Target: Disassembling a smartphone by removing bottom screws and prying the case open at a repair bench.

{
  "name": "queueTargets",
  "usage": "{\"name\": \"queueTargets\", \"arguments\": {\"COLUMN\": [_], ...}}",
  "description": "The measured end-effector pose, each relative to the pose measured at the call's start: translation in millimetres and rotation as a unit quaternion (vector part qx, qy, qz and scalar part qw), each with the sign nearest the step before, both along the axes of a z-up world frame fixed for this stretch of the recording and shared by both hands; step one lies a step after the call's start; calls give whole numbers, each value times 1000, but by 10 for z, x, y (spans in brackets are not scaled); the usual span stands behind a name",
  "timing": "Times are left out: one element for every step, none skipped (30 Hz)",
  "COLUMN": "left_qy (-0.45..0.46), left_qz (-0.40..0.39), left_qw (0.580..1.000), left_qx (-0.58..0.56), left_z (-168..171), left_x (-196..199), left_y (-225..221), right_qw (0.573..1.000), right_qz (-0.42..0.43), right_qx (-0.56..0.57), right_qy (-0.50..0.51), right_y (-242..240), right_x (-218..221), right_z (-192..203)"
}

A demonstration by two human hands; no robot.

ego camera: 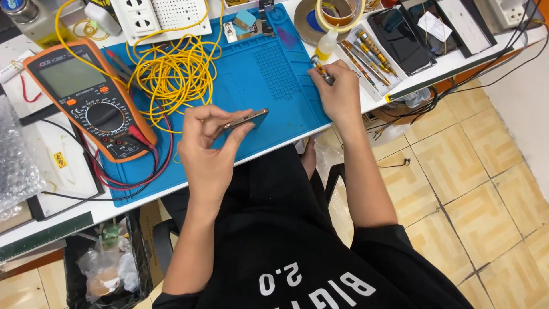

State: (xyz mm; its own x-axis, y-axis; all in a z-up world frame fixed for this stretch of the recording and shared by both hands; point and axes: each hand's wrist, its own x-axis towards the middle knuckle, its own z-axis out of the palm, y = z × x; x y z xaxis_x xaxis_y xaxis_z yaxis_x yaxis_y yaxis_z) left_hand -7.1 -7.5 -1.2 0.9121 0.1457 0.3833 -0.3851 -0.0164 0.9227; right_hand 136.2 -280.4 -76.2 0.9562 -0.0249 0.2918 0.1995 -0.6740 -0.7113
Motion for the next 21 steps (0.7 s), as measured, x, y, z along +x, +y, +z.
{"name": "queueTargets", "arguments": {"left_qy": [6, 6, 7, 9, 12, 9, 3, 4, 2, 0, -1, -2, -3, -4, -4, -3, -4, -7, -10, -11, -19], "left_qz": [-4, -6, -7, -8, -12, -10, -10, -16, -11, -6, -9, -10, -10, -11, -6, -1, -1, -7, -6, 1, 5], "left_qw": [1000, 1000, 1000, 1000, 1000, 1000, 1000, 1000, 1000, 1000, 1000, 1000, 1000, 1000, 1000, 999, 999, 999, 999, 999, 997], "left_qx": [4, 4, 13, 22, 21, 19, 17, 18, 16, 13, 12, 18, 23, 22, 27, 32, 34, 38, 42, 44, 72], "left_z": [2, 2, 0, -6, -19, -32, -35, -59, -79, -96, -90, -83, -76, -70, -68, -65, -70, -72, -75, -59, -42], "left_x": [-8, -4, -14, -23, -18, -15, 6, -2, 7, 14, 5, -5, -14, -10, -14, -16, -18, -16, -21, -20, -23], "left_y": [8, 21, 24, 27, 28, 28, 32, 36, 38, 42, 41, 43, 41, 30, 27, 24, 17, 20, 39, 49, 61], "right_qw": [1000, 1000, 1000, 999, 999, 998, 996, 995, 992, 987, 987, 988, 984, 984, 990, 992, 992, 990, 988, 988, 987], "right_qz": [8, 6, -9, -24, -28, -46, -66, -72, -82, -92, -95, -135, -172, -174, -130, -86, -86, -77, -62, -54, -54], "right_qx": [-11, -10, 4, 18, 18, 36, 55, 55, 80, 105, 103, 69, 34, 33, -26, -85, -83, -104, -125, -124, -145], "right_qy": [14, 14, 17, 19, 22, -3, -31, -30, -52, -74, -76, -23, 30, 28, 36, 45, 44, 59, 72, 70, 43], "right_y": [31, 7, -29, -65, -103, -142, -178, -264, -353, -438, -550, -660, -770, -880, -987, -1094, -1125, -1147, -1128, -1082, -1021], "right_x": [10, -2, -35, -67, -129, -192, -244, -307, -353, -403, -420, -439, -447, -327, -227, -126, -38, 52, 194, 209, 241], "right_z": [5, 2, -5, -15, 36, 90, 154, 194, 246, 299, 328, 357, 391, 381, 351, 322, 312, 305, 296, 314, 331]}}
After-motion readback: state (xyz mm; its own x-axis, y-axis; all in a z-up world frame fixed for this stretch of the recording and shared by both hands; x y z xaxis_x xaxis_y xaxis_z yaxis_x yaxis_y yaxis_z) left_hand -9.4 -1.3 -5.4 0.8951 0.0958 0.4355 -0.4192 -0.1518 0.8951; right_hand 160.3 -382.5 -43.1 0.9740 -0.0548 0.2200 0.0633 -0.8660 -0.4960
